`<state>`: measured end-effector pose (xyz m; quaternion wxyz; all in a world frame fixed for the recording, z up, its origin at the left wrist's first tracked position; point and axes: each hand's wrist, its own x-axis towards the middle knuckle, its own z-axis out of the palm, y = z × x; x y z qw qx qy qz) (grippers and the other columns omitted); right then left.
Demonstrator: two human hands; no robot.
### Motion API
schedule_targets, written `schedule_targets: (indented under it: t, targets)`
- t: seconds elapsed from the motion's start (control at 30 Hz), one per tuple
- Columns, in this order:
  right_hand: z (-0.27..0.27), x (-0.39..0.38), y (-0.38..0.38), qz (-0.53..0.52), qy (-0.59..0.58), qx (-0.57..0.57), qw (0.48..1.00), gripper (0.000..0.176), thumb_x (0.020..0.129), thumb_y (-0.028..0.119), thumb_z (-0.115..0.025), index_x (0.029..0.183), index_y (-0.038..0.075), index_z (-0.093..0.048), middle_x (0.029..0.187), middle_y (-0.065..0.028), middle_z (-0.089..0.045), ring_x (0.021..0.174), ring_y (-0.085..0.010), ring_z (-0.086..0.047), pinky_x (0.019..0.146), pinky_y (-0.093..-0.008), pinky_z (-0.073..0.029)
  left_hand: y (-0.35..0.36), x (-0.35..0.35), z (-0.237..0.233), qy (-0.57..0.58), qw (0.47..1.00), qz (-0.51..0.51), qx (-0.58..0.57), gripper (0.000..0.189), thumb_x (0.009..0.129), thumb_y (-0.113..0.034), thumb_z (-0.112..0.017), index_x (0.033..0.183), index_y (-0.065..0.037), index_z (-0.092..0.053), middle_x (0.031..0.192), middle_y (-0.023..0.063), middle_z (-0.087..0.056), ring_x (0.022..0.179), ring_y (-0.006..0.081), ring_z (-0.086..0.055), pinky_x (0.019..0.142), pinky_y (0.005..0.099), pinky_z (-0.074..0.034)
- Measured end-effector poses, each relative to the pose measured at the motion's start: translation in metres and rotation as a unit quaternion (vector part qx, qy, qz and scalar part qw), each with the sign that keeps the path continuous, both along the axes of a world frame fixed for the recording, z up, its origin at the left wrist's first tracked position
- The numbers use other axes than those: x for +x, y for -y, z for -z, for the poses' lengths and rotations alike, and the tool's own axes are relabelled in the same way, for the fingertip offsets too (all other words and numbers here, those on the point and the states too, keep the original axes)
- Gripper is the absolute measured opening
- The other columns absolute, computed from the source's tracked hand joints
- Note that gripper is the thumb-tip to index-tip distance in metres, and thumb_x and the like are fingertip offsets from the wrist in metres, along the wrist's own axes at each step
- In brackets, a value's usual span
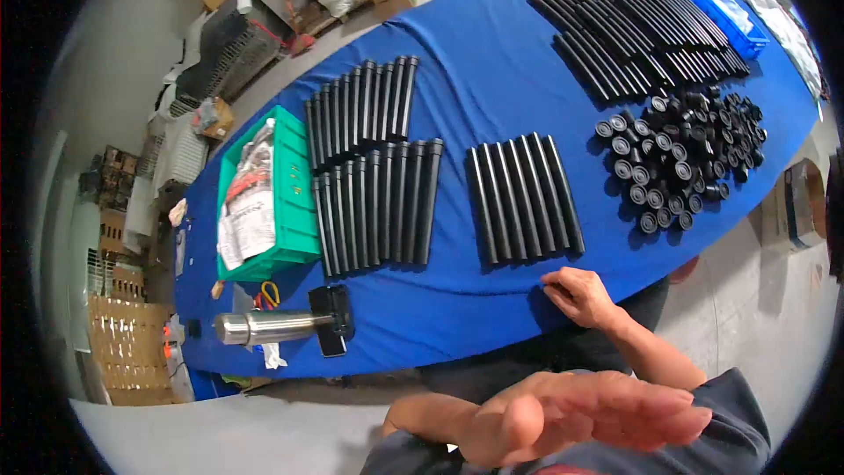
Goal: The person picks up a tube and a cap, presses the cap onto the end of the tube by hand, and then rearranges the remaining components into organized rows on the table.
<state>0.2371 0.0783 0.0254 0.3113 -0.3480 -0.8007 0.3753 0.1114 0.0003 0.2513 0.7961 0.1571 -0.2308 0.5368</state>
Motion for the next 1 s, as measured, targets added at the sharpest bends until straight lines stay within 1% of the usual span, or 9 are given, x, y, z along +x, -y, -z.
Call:
schedule_targets:
  t: [0.1,0.17,0.27,0.37,0.47,0.57,0.67,0.83,1.0]
  targets:
    - [-0.001,0.000,0.000,0.001,0.000,0.004,1.000,0.016,0.091,0.007,-0.070,0.105,0.002,-0.065,0.085,-0.0173,-0.065,0.078,-0.0381,-0.065,0.069,-0.0460,-0.053,0.000,-0.016,0.001,-0.091,0.992,0.081,-0.002,0.110,0.096,-0.075,-0.033,0.149,0.021,-0.024,0.152,0.0381,-0.038,0.145,0.0409,-0.040,0.123,0.0472,-0.028]
    - [-0.001,0.000,0.001,0.003,-0.001,0.002,1.000,0.015,0.091,0.008,-0.070,0.104,0.002,-0.065,0.085,-0.0174,-0.065,0.078,-0.0384,-0.065,0.069,-0.0462,-0.053,-0.005,-0.045,-0.018,-0.234,0.952,0.198,-0.013,0.125,0.083,-0.086,-0.048,0.155,0.012,-0.024,0.160,0.0323,-0.031,0.152,0.0365,-0.030,0.125,0.0464,-0.020]
    - [-0.002,-0.001,0.001,0.008,-0.006,-0.003,1.000,0.013,0.092,0.008,-0.069,0.104,0.002,-0.065,0.085,-0.0174,-0.066,0.079,-0.0388,-0.065,0.069,-0.0463,-0.053,-0.009,-0.046,-0.017,-0.221,0.959,0.180,0.008,0.124,0.084,-0.086,-0.048,0.155,0.014,-0.024,0.160,0.0327,-0.030,0.153,0.0375,-0.028,0.125,0.0462,-0.021]
    - [-0.002,-0.002,0.002,0.012,-0.014,-0.002,1.000,0.013,0.092,0.007,-0.069,0.103,0.002,-0.066,0.085,-0.0174,-0.066,0.079,-0.0387,-0.065,0.069,-0.0461,-0.053,-0.004,0.006,-0.002,-0.025,0.993,-0.104,0.047,0.099,0.101,-0.067,-0.032,0.146,0.021,-0.031,0.142,0.0409,-0.046,0.138,0.0409,-0.047,0.124,0.0471,-0.027]
    - [-0.004,0.000,0.000,0.006,0.005,-0.019,1.000,0.015,0.090,0.006,-0.070,0.104,0.002,-0.066,0.084,-0.0169,-0.065,0.077,-0.0379,-0.065,0.068,-0.0457,-0.053,-0.015,0.024,-0.015,0.005,0.927,-0.375,-0.002,0.089,0.106,-0.058,-0.035,0.138,0.025,-0.040,0.123,0.0449,-0.057,0.116,0.0415,-0.065,0.125,0.0468,-0.023]
    - [-0.003,0.000,-0.001,-0.010,0.008,-0.015,1.000,0.018,0.090,0.006,-0.070,0.106,0.002,-0.065,0.080,-0.0159,-0.062,0.074,-0.0372,-0.063,0.065,-0.0463,-0.051,-0.021,0.036,-0.039,0.063,0.910,-0.375,-0.165,0.087,0.105,-0.053,-0.045,0.123,0.032,-0.048,0.108,0.0463,-0.063,0.096,0.0441,-0.073,0.113,0.0467,-0.043]
    - [0.003,0.000,0.001,-0.018,0.005,-0.017,1.000,0.018,0.089,0.006,-0.071,0.106,0.002,-0.064,0.079,-0.0150,-0.061,0.072,-0.0363,-0.062,0.064,-0.0457,-0.050,-0.009,0.027,0.019,0.044,0.966,-0.223,-0.126,0.088,0.105,-0.053,-0.047,0.115,0.035,-0.051,0.108,0.0486,-0.061,0.101,0.0470,-0.071,0.097,0.0466,-0.057]
    - [0.000,0.001,-0.008,-0.025,-0.013,-0.004,1.000,0.017,0.090,0.007,-0.071,0.104,0.001,-0.064,0.085,-0.0153,-0.065,0.077,-0.0362,-0.066,0.068,-0.0451,-0.053,-0.018,0.020,0.016,0.051,0.975,-0.134,-0.168,0.088,0.105,-0.051,-0.048,0.112,0.036,-0.051,0.109,0.0509,-0.059,0.102,0.0494,-0.070,0.090,0.0498,-0.060]
    - [0.003,0.001,-0.004,-0.024,-0.021,-0.003,0.999,0.017,0.091,0.008,-0.070,0.105,0.001,-0.064,0.087,-0.0162,-0.066,0.081,-0.0365,-0.067,0.071,-0.0451,-0.054,0.008,0.044,0.001,0.054,0.951,-0.216,-0.215,0.079,0.107,-0.043,-0.048,0.108,0.036,-0.052,0.105,0.0521,-0.059,0.100,0.0535,-0.069,0.081,0.0545,-0.061]
